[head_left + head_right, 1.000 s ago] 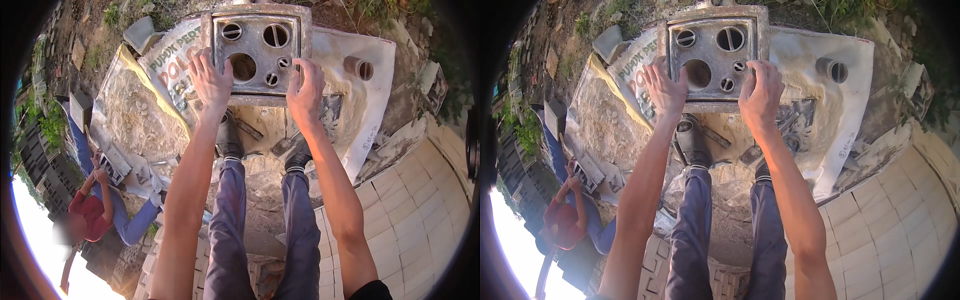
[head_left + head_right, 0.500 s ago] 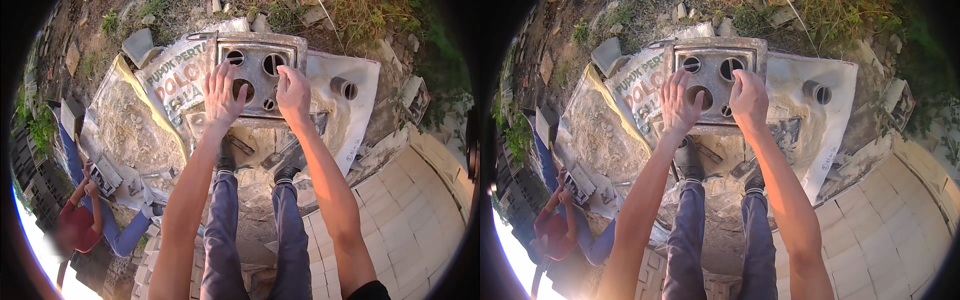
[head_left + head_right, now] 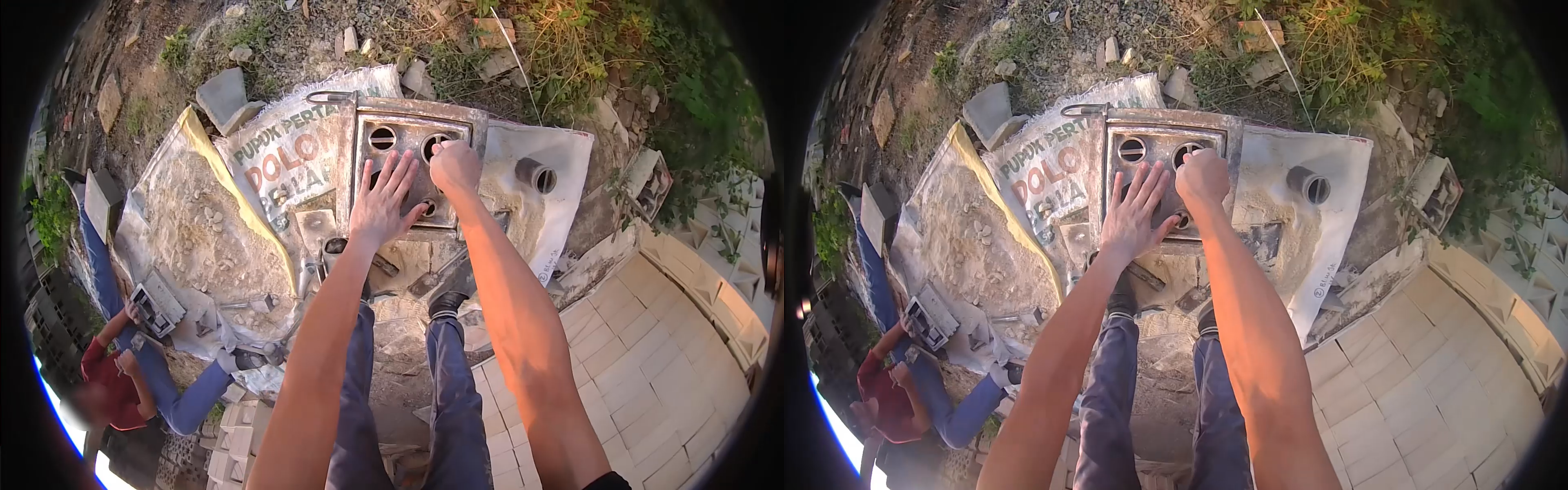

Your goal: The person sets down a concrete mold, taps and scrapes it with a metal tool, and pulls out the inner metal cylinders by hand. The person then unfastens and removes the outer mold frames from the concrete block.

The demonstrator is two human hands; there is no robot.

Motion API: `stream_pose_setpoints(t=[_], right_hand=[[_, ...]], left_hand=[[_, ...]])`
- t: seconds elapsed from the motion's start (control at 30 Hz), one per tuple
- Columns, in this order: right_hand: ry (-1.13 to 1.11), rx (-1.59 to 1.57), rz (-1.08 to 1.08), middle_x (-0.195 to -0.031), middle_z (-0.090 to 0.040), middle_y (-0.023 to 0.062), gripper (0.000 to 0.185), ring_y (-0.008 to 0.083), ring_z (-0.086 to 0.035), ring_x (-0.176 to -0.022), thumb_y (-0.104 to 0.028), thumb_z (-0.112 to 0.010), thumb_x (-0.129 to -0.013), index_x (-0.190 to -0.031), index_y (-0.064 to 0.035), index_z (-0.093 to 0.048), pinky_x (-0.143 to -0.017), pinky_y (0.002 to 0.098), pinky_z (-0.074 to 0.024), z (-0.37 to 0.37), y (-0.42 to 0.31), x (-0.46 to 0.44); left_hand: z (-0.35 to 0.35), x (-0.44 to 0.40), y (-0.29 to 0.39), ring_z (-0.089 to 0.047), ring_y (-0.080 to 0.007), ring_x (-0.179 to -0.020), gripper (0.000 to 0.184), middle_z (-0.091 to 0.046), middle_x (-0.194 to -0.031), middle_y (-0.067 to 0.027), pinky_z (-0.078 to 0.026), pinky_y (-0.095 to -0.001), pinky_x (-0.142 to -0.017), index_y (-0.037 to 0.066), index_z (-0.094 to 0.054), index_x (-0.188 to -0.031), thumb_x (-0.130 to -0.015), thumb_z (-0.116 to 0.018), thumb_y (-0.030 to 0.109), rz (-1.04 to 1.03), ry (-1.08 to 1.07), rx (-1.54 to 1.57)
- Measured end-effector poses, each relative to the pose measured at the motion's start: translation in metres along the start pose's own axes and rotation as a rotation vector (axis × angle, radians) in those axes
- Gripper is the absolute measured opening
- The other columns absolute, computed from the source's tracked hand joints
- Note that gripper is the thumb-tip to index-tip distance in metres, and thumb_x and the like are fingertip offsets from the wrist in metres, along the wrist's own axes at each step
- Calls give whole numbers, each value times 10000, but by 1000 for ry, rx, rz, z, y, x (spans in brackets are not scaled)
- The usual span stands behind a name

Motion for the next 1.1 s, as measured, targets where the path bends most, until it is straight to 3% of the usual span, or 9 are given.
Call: stream_pose_setpoints(t=[0.27, 0.67, 0.93, 1.0, 1.1], right_hand=[[-37, 100, -53, -977, -689, 199, 278, 352, -675, -943, -299, -623, -884, -978, -42, -676, -788, 443, -545, -3, 3, -5], [8, 34, -66, -921, -681, 241, 295, 374, -672, -907, -281, -632, -868, -934, 4, -670, -777, 457, -536, 32, -13, 22], [23, -12, -109, -855, -694, 196, 226, 357, -682, -870, -276, -651, -865, -864, -63, -725, -769, 447, -537, 85, -37, 59], [-63, -23, -41, -864, -692, 200, 232, 350, -682, -838, -252, -632, -877, -853, -39, -722, -732, 465, -522, 102, -41, 71], [-49, -95, 88, -835, -685, 202, 256, 345, -672, -773, -233, -599, -898, -837, -13, -715, -666, 477, -487, 132, -23, 101]], left_hand=[[-2, 2, -1, -77, -186, -1474, 835, -113, -1597, 7, -45, -481, -1191, 157, -180, -1525, -885, -475, 604, 10, 3, 39], [-2, 0, -2, -62, -174, -1476, 845, -104, -1600, 15, -21, -472, -1190, 161, -168, -1528, -882, -444, 632, 22, -39, 5], [-3, 1, -2, -35, -164, -1477, 805, -77, -1603, 23, -9, -467, -1190, 170, -159, -1532, -909, -379, 629, 29, -86, -3], [-4, 0, -1, -18, -167, -1478, 820, -60, -1605, 31, 8, -456, -1193, 187, -125, -1536, -902, -396, 629, 29, -79, -34], [4, 1, 5, -97, -206, -1472, 792, -150, -1589, -26, -59, -463, -1191, 137, -202, -1512, -894, -511, 522, 31, 33, 104]])
Point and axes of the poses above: each hand's wrist, its own x-axis away from the middle knuckle, its own z-axis out of the back of the hand, y = z × x, the point moved 7 cm from there along -x, towards the middle knuckle
